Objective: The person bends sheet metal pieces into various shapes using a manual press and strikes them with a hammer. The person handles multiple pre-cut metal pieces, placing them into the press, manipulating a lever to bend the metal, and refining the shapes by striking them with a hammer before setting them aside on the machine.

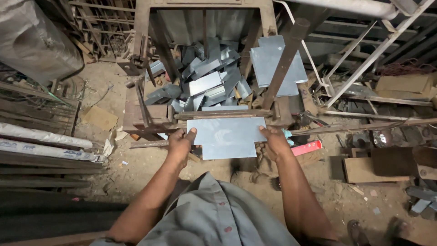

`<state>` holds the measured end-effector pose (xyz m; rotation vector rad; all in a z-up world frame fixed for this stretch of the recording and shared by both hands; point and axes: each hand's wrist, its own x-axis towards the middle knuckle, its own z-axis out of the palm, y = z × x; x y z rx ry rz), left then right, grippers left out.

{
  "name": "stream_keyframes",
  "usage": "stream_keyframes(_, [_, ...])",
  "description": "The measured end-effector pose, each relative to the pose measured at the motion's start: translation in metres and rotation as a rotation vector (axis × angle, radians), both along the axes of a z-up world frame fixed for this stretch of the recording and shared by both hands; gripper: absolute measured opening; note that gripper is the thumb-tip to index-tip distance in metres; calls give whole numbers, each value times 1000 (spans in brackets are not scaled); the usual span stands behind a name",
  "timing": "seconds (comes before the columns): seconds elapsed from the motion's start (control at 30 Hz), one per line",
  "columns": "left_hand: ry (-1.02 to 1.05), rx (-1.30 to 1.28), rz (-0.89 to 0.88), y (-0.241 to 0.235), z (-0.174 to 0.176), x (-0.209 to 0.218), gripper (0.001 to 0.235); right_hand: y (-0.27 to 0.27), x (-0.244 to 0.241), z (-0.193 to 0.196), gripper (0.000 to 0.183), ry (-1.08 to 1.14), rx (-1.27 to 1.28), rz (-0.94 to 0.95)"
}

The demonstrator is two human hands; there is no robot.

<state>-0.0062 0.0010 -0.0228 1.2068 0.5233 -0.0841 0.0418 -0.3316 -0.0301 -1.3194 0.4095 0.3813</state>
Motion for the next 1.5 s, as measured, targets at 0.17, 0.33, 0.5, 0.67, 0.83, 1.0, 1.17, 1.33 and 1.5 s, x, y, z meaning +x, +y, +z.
stream_keyframes(0.17, [84, 108, -2, 3, -4, -5, 29, 4, -2, -12, 32, -22, -39, 11])
stream_keyframes(0.33, [230, 40, -25, 2, -19, -5, 35, 5, 0, -21, 40, 131, -98, -32])
stream_keyframes(0.5, [120, 71, 53, -1, -43, 10, 38, 17, 2, -18, 47, 28, -24, -51])
stream_keyframes(0.67, [115, 19, 101, -2, -43, 13, 30, 20, 0, -22, 46, 145, -12, -80])
stream_keyframes(0.83, [95, 3, 107, -5, -44, 11, 30, 14, 2, -45, 41, 45, 108, -97])
stream_keyframes(1.0, [79, 9, 122, -6, -49, 13, 30, 13, 6, -54, 40, 24, 97, -122])
stream_keyframes(1.17, [49, 11, 107, -5, -50, 12, 31, 12, 6, -52, 41, 24, 158, -90])
stream_keyframes(1.33, [35, 40, 123, -4, -55, 13, 31, 13, 4, -51, 40, -50, -41, -84])
stream_keyframes(1.5, [39, 27, 132, -4, -58, 13, 33, -2, -11, -45, 40, -226, -445, -44])
